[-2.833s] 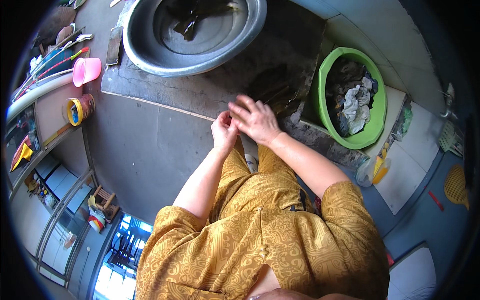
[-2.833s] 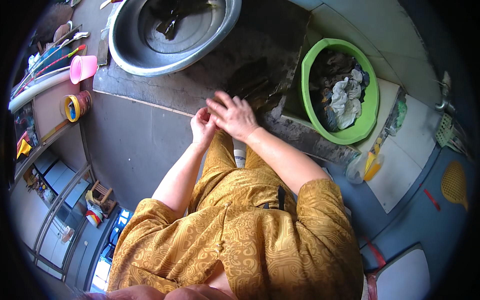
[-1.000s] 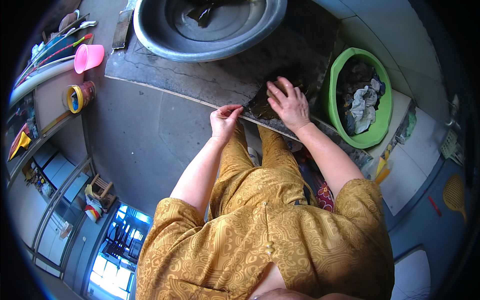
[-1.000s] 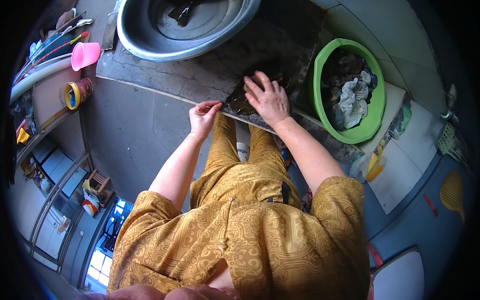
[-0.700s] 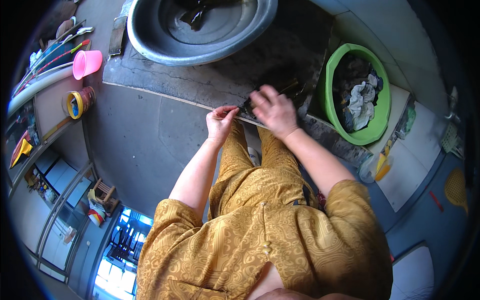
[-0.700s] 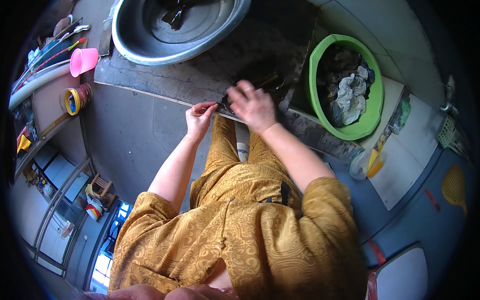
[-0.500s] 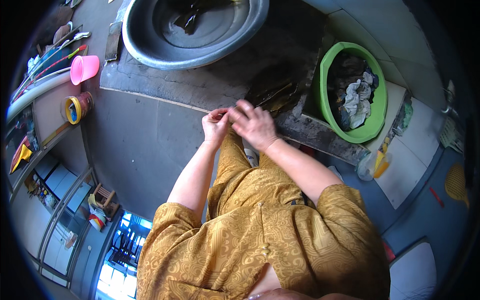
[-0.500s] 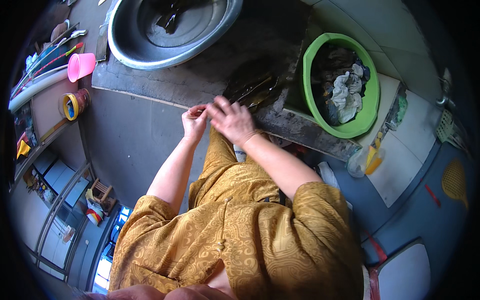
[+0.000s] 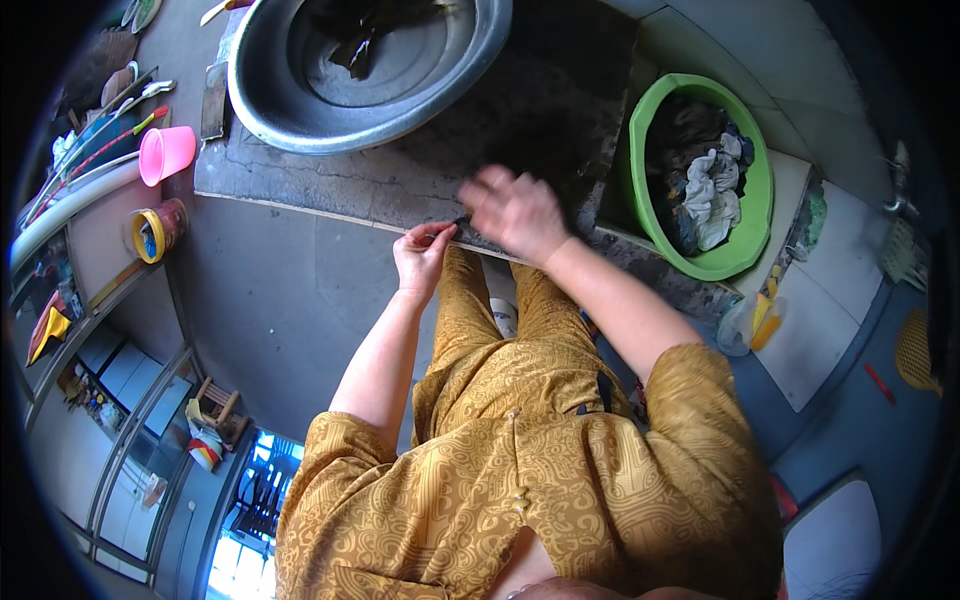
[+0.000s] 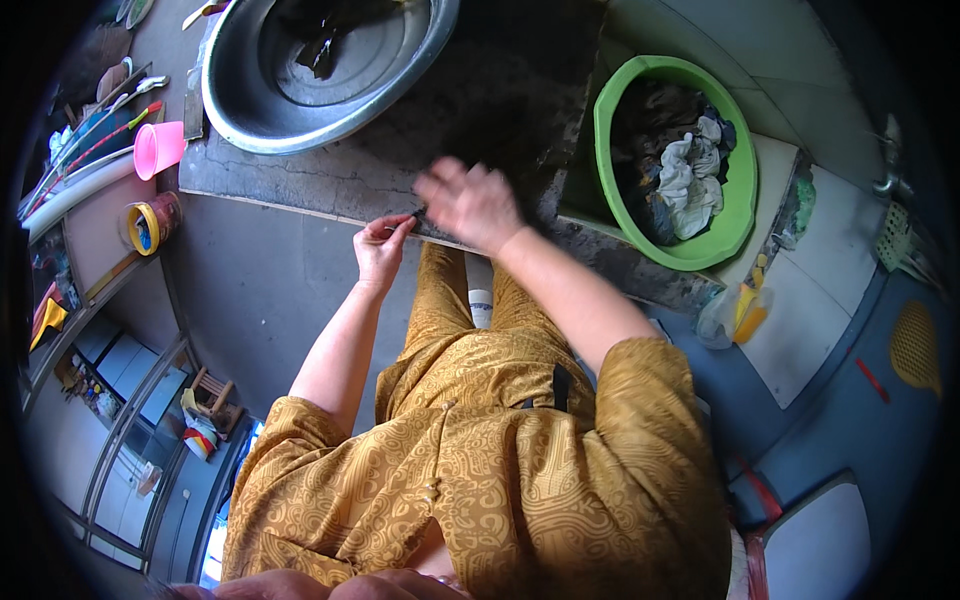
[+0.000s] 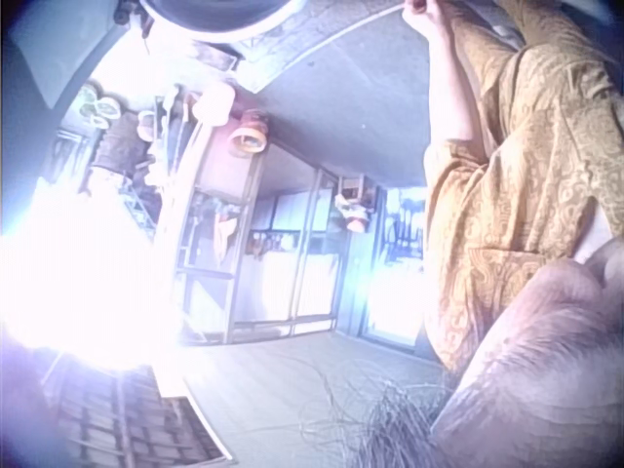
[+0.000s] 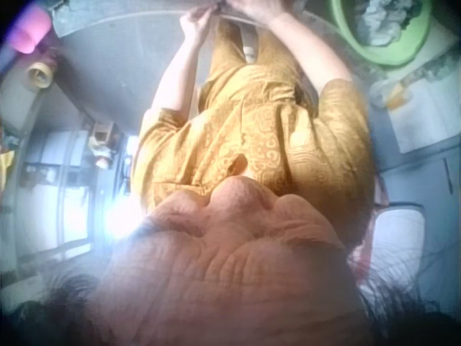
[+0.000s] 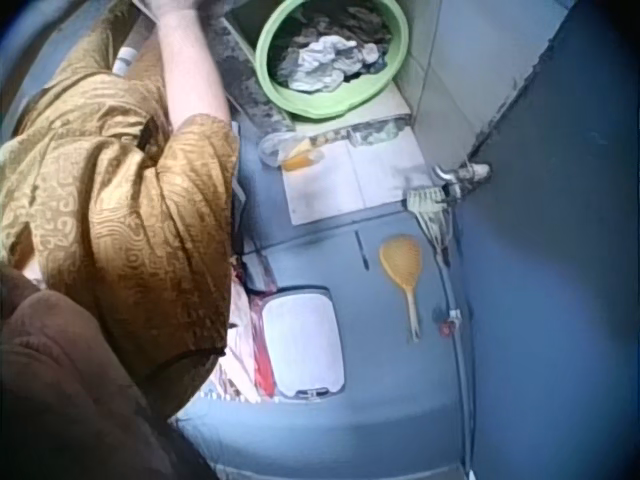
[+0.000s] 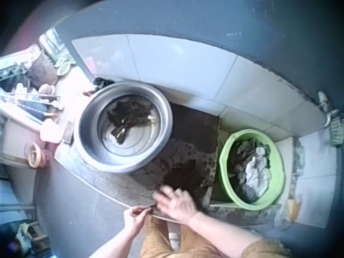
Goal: The person washes several large leaves in a metal bowl under a running faucet, سپس scrubs the leaves with a small brush on a wooden surface before placing them back in the water and carrying the bowl across the room.
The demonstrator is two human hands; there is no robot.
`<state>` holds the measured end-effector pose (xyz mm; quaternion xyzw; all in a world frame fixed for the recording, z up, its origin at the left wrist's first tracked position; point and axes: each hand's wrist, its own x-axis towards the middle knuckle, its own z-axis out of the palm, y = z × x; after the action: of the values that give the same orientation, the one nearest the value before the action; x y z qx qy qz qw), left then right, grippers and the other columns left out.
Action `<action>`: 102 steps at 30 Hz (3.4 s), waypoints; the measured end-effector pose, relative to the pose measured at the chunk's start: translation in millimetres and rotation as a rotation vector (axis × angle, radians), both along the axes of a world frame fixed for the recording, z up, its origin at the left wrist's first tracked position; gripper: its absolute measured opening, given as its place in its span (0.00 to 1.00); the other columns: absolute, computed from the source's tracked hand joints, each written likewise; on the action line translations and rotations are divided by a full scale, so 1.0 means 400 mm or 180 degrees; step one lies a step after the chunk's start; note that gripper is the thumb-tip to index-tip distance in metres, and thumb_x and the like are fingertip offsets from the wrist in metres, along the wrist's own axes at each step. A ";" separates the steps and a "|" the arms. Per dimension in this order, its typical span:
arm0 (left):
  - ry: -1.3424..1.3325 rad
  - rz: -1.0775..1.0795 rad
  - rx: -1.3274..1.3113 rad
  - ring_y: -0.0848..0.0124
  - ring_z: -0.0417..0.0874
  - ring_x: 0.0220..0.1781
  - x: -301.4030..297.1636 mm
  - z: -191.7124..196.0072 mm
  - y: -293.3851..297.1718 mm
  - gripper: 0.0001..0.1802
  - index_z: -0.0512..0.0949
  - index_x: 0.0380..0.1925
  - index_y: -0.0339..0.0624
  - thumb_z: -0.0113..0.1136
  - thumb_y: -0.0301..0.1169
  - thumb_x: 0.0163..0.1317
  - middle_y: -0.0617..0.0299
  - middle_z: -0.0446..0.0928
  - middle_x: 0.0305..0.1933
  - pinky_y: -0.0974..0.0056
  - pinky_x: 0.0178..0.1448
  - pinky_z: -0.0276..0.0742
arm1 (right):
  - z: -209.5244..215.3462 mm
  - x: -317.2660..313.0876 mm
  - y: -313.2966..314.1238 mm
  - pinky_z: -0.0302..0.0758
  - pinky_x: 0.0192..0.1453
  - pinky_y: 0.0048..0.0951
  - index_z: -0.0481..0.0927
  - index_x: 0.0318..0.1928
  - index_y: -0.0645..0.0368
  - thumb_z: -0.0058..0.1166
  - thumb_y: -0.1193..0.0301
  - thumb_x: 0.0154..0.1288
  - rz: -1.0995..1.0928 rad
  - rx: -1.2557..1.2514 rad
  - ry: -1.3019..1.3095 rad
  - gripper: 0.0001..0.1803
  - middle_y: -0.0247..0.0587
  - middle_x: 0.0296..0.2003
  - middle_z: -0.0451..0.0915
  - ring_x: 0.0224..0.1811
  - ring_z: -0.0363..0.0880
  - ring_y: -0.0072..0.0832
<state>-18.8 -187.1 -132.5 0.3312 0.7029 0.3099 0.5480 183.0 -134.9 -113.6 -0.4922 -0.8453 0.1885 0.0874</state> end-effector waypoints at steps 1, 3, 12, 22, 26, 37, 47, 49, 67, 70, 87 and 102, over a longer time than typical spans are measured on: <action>0.0180 -0.0135 -0.0112 0.86 0.74 0.27 0.007 0.013 0.003 0.06 0.86 0.36 0.35 0.68 0.26 0.60 0.69 0.82 0.26 0.77 0.32 0.69 | -0.006 0.037 0.056 0.76 0.45 0.40 0.77 0.57 0.37 0.55 0.53 0.64 -0.0653 -0.0305 -0.0178 0.20 0.36 0.57 0.70 0.47 0.75 0.39; 0.0138 -0.0087 -0.0079 0.87 0.73 0.27 0.011 0.009 0.002 0.05 0.85 0.35 0.34 0.68 0.25 0.60 0.71 0.81 0.25 0.78 0.31 0.68 | -0.043 0.118 0.131 0.74 0.54 0.44 0.76 0.60 0.35 0.55 0.53 0.65 -0.1412 0.0162 -0.0135 0.22 0.34 0.61 0.69 0.52 0.75 0.43; 0.1926 -0.0855 0.0861 0.62 0.84 0.29 0.042 0.018 0.006 0.04 0.85 0.33 0.46 0.66 0.30 0.57 0.54 0.81 0.27 0.62 0.36 0.78 | 0.000 0.010 0.038 0.76 0.50 0.40 0.79 0.55 0.38 0.54 0.51 0.64 0.0394 -0.0092 0.0566 0.20 0.37 0.57 0.71 0.48 0.77 0.36; 0.2131 -0.1505 0.0376 0.58 0.81 0.41 0.096 0.073 0.118 0.15 0.84 0.32 0.45 0.63 0.45 0.56 0.58 0.80 0.34 0.53 0.50 0.72 | -0.080 0.227 0.273 0.74 0.61 0.40 0.74 0.62 0.44 0.53 0.52 0.69 -0.1817 -0.0375 0.1096 0.24 0.39 0.62 0.68 0.61 0.72 0.45; 0.2622 -0.1209 0.0840 0.54 0.80 0.45 0.196 0.013 0.210 0.19 0.83 0.35 0.44 0.64 0.48 0.56 0.54 0.80 0.39 0.50 0.51 0.71 | -0.068 0.168 0.224 0.73 0.61 0.39 0.74 0.61 0.48 0.55 0.54 0.69 -0.2164 -0.0244 0.1620 0.24 0.46 0.60 0.69 0.61 0.72 0.45; 0.2494 -0.0539 0.0841 0.59 0.77 0.44 0.216 -0.025 0.192 0.08 0.78 0.31 0.47 0.64 0.37 0.59 0.62 0.76 0.34 0.53 0.50 0.66 | -0.049 0.100 0.275 0.75 0.52 0.44 0.78 0.59 0.37 0.54 0.54 0.65 -0.1297 -0.0012 -0.0077 0.22 0.37 0.62 0.71 0.53 0.76 0.41; 0.2483 -0.0545 0.0814 0.60 0.77 0.44 0.196 -0.039 0.186 0.09 0.79 0.31 0.47 0.67 0.38 0.57 0.63 0.77 0.35 0.54 0.49 0.66 | -0.050 0.076 0.245 0.74 0.55 0.44 0.77 0.59 0.33 0.52 0.49 0.66 -0.0553 -0.0174 -0.0125 0.22 0.37 0.64 0.69 0.56 0.74 0.45; 0.2519 -0.0649 0.0792 0.59 0.77 0.45 0.182 -0.039 0.181 0.08 0.80 0.31 0.48 0.66 0.38 0.57 0.62 0.77 0.36 0.54 0.50 0.66 | -0.036 0.039 0.158 0.74 0.55 0.42 0.76 0.61 0.29 0.51 0.48 0.65 0.0222 -0.0507 0.0029 0.23 0.35 0.64 0.68 0.55 0.74 0.42; 0.0643 -0.0366 0.2251 0.79 0.69 0.29 0.080 0.405 0.346 0.09 0.68 0.43 0.38 0.57 0.21 0.68 0.63 0.73 0.29 0.73 0.35 0.68 | -0.142 0.286 0.334 0.74 0.58 0.46 0.70 0.64 0.35 0.52 0.54 0.70 -0.2025 0.0283 0.0070 0.23 0.37 0.65 0.65 0.59 0.73 0.46; 0.0608 -0.0242 0.2663 0.74 0.79 0.39 -0.013 0.439 0.457 0.09 0.67 0.44 0.37 0.56 0.19 0.67 0.56 0.78 0.36 0.70 0.46 0.74 | -0.148 0.266 0.339 0.75 0.55 0.46 0.71 0.63 0.34 0.53 0.55 0.69 -0.2183 0.0404 -0.0089 0.23 0.35 0.64 0.66 0.57 0.75 0.44; 0.3267 -0.2783 0.1435 0.55 0.77 0.59 -0.085 -0.016 0.892 0.25 0.77 0.55 0.49 0.55 0.22 0.54 0.51 0.78 0.54 0.53 0.60 0.74 | -0.124 0.250 0.359 0.76 0.52 0.44 0.70 0.64 0.35 0.54 0.55 0.67 -0.2382 0.0290 -0.0538 0.25 0.34 0.65 0.64 0.54 0.76 0.42; -0.0076 -0.0948 0.0628 0.81 0.79 0.36 -0.131 0.276 0.862 0.14 0.80 0.45 0.35 0.61 0.35 0.68 0.66 0.82 0.37 0.73 0.42 0.76 | -0.127 0.260 0.348 0.77 0.51 0.44 0.69 0.63 0.36 0.54 0.55 0.68 -0.2372 0.0408 -0.0541 0.24 0.35 0.65 0.63 0.53 0.77 0.42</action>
<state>-71.2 157.6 -22.2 0.4801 0.6056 0.2967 0.5610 287.0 4.3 -164.3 -0.7730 -0.6228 0.0491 0.1101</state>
